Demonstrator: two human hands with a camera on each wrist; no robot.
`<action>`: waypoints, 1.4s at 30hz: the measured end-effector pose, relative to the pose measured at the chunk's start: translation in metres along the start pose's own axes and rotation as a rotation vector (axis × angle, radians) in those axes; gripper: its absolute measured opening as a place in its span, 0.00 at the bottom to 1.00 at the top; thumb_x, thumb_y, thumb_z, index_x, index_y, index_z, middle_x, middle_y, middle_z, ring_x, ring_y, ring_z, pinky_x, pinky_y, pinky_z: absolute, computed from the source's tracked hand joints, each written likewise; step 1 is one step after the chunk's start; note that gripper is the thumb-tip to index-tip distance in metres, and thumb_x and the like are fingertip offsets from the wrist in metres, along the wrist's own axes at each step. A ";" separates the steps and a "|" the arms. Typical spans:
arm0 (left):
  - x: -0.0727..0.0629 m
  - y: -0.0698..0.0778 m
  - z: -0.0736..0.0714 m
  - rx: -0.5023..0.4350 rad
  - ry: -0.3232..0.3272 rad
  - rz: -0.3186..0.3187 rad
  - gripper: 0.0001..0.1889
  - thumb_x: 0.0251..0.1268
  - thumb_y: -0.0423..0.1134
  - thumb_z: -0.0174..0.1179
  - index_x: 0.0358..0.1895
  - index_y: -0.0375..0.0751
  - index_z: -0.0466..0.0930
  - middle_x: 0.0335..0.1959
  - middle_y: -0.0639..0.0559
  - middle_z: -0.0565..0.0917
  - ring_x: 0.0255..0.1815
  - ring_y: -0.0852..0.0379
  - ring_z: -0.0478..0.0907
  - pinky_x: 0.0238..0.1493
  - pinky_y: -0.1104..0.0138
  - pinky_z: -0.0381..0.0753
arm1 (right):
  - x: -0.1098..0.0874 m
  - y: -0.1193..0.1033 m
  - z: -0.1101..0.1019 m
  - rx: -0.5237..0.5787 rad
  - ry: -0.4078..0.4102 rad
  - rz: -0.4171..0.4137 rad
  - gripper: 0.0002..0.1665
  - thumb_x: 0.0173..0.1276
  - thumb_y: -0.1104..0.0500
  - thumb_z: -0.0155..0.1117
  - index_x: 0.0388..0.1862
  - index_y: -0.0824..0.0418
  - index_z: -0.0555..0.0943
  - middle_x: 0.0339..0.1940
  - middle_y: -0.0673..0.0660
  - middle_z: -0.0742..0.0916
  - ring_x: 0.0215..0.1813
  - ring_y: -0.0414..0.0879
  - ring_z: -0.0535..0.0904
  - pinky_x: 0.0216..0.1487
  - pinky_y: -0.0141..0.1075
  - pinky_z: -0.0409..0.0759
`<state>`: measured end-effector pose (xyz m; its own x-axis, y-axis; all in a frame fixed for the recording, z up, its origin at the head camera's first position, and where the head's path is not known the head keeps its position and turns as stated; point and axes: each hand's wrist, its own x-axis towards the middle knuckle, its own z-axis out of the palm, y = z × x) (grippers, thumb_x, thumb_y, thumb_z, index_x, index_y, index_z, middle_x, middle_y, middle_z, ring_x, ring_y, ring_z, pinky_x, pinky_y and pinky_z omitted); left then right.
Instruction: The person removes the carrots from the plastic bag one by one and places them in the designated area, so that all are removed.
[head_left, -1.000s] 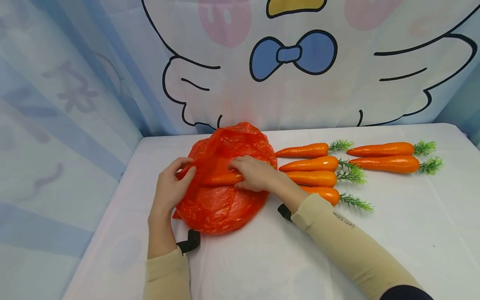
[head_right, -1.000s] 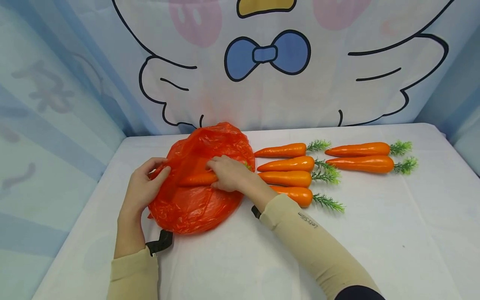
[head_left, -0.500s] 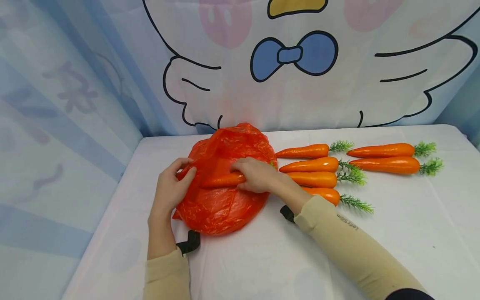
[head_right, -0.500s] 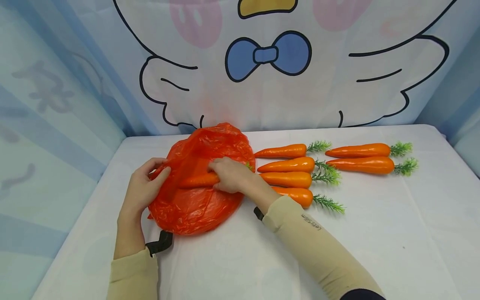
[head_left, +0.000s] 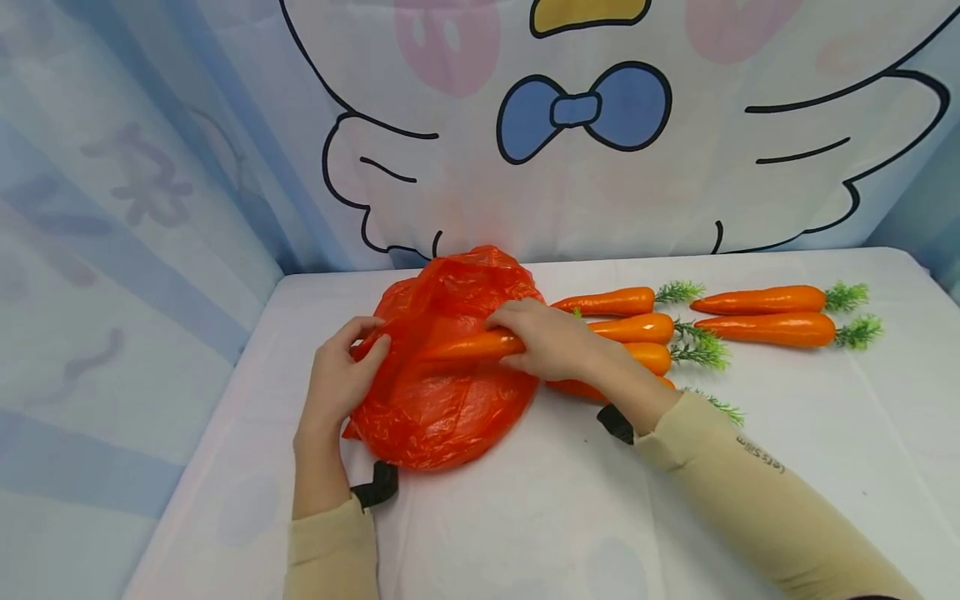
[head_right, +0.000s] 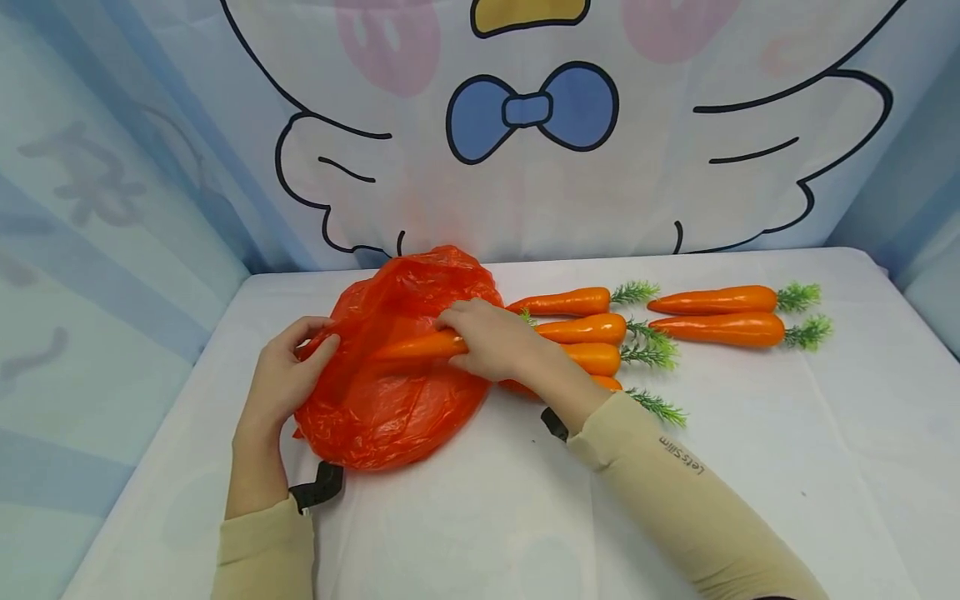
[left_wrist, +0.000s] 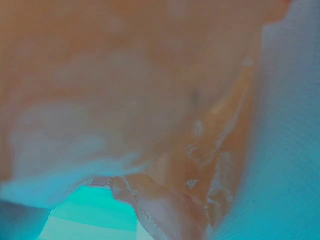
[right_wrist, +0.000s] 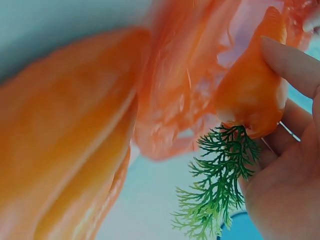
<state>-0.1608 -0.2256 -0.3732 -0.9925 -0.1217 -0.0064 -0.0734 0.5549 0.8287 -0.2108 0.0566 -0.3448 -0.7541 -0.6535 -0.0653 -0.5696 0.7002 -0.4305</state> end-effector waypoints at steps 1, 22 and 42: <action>0.000 0.000 0.000 0.002 0.001 0.001 0.17 0.75 0.43 0.57 0.62 0.47 0.76 0.62 0.45 0.77 0.61 0.45 0.73 0.56 0.51 0.81 | -0.004 0.002 -0.003 0.003 0.007 0.003 0.29 0.67 0.55 0.73 0.66 0.57 0.78 0.64 0.55 0.80 0.65 0.51 0.72 0.62 0.48 0.77; -0.001 0.000 -0.001 0.021 -0.005 -0.004 0.18 0.76 0.43 0.56 0.65 0.46 0.75 0.63 0.44 0.76 0.62 0.44 0.72 0.56 0.50 0.81 | -0.093 0.058 -0.047 -0.010 0.156 0.072 0.28 0.69 0.60 0.70 0.66 0.64 0.76 0.61 0.62 0.80 0.62 0.59 0.73 0.62 0.58 0.74; -0.001 0.002 0.004 0.023 -0.010 -0.020 0.19 0.76 0.43 0.56 0.65 0.46 0.75 0.64 0.44 0.76 0.63 0.44 0.72 0.57 0.50 0.80 | -0.158 0.120 -0.057 -0.017 0.312 0.163 0.29 0.62 0.63 0.76 0.62 0.62 0.78 0.55 0.60 0.82 0.51 0.55 0.77 0.50 0.54 0.77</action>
<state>-0.1604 -0.2210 -0.3735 -0.9918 -0.1248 -0.0286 -0.0953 0.5712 0.8153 -0.1785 0.2609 -0.3350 -0.8977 -0.4152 0.1475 -0.4368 0.7945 -0.4219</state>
